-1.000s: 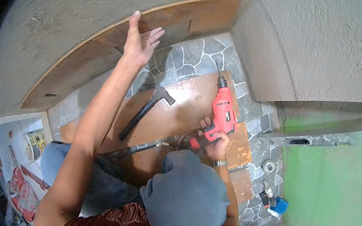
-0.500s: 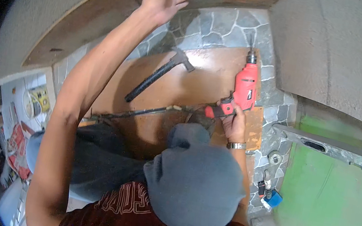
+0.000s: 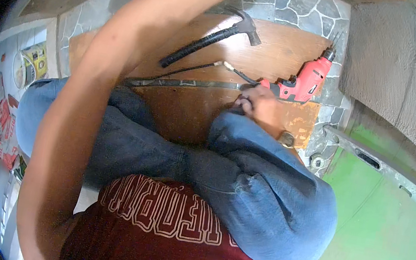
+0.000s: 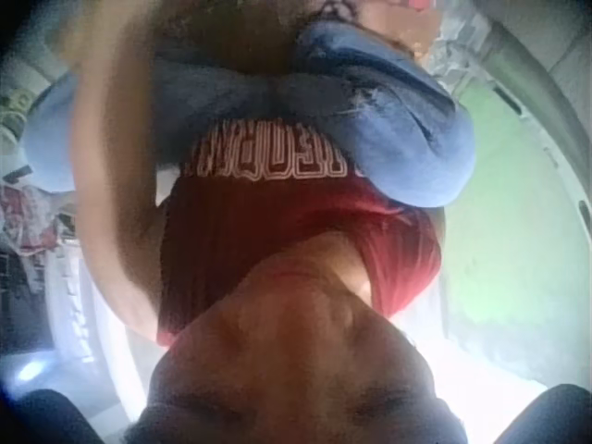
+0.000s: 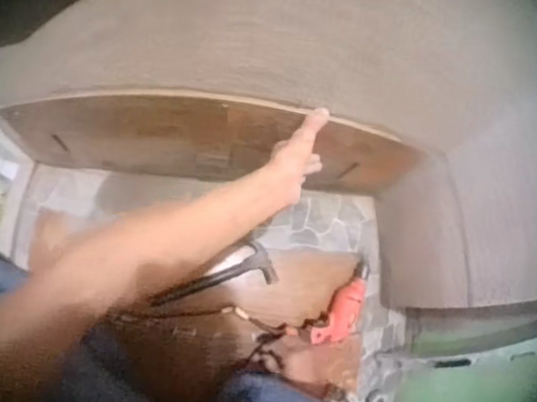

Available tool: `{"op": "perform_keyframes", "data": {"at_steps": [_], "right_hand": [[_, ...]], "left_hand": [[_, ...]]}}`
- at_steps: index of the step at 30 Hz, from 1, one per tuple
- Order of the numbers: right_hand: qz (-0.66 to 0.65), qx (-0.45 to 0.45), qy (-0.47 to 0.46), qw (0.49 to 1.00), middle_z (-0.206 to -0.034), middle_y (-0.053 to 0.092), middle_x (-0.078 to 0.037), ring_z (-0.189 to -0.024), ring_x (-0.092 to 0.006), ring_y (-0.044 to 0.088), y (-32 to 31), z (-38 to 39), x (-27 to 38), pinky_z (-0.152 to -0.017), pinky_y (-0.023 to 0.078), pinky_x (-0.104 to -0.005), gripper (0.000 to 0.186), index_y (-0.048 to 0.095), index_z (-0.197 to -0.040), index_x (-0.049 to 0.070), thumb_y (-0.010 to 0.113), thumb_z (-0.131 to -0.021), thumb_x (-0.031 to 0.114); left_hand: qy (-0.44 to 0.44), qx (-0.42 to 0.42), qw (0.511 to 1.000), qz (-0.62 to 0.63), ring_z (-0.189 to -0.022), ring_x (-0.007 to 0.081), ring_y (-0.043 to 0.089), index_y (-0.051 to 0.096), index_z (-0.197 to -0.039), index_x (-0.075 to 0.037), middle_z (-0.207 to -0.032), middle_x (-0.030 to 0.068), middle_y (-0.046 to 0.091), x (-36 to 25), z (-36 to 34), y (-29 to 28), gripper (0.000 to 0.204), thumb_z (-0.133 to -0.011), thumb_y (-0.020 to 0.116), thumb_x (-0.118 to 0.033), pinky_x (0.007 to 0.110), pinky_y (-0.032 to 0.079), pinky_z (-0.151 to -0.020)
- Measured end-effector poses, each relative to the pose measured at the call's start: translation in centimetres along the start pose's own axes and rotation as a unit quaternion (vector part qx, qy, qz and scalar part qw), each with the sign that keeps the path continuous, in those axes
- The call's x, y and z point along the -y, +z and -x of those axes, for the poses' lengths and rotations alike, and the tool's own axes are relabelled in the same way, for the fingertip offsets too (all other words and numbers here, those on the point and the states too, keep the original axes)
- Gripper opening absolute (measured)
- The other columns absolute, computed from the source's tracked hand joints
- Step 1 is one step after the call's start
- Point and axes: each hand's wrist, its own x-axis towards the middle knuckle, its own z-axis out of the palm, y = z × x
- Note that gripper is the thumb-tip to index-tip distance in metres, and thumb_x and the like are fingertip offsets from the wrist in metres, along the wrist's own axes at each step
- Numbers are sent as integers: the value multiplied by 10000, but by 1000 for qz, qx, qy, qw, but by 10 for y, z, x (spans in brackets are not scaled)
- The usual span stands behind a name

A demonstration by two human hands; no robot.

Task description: The person installs a wooden panel against a wall by positioning the board, hammering nails into it, and drilling a hole into the panel using a power drill.

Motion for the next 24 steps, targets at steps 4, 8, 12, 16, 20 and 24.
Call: {"op": "perform_keyframes", "data": {"at_steps": [4,8,12,16,20,24], "right_hand": [[323,26,-172,930,-932,703,-112,-841,-283,665,57,-21,-3,-718,552,-410,171,727,-917,64,646,-805,166],[344,70,89,932,-920,707,-108,-911,-241,674,98,-38,-6,-724,561,-422,180,737,-904,99,612,-816,194],[405,143,-193,882,-920,708,-132,-854,-282,700,88,-42,-15,-730,550,-469,161,717,-883,85,581,-840,161],[128,74,-195,970,-862,690,-159,-770,-294,691,56,-57,3,-722,544,-475,176,648,-975,30,517,-921,136],[-320,21,4,947,-782,638,-82,-593,-175,608,-67,-112,36,-544,505,-338,148,562,-1081,36,529,-982,141],[-457,-70,-25,886,-917,642,-78,-671,-127,621,-179,-165,44,-539,527,-259,299,520,-1288,-34,506,-1022,102]], "left_hand": [[-1,8,1000,-4,-1315,345,500,358,-1508,24,-1447,270,481,3,4,-1,1062,-806,654,-716,537,237,-1177],[27,22,999,-13,-1373,360,452,322,-1524,30,-1462,283,465,5,18,3,1096,-807,640,-735,529,187,-1206],[-27,11,1000,-5,-1416,363,398,276,-1543,23,-1499,277,428,2,-6,-7,1119,-809,628,-745,524,169,-1215],[34,3,999,10,-1337,386,487,176,-1586,-82,-1496,311,387,11,-1,4,1163,-762,652,-751,520,164,-1209],[14,18,1000,-4,-1316,392,506,188,-1585,-91,-1484,310,401,8,-6,3,1143,-770,649,-746,545,169,-1198],[-3,48,999,16,-1390,384,415,157,-1572,-20,-1519,319,338,12,-11,3,1191,-769,643,-754,533,138,-1208]]}}
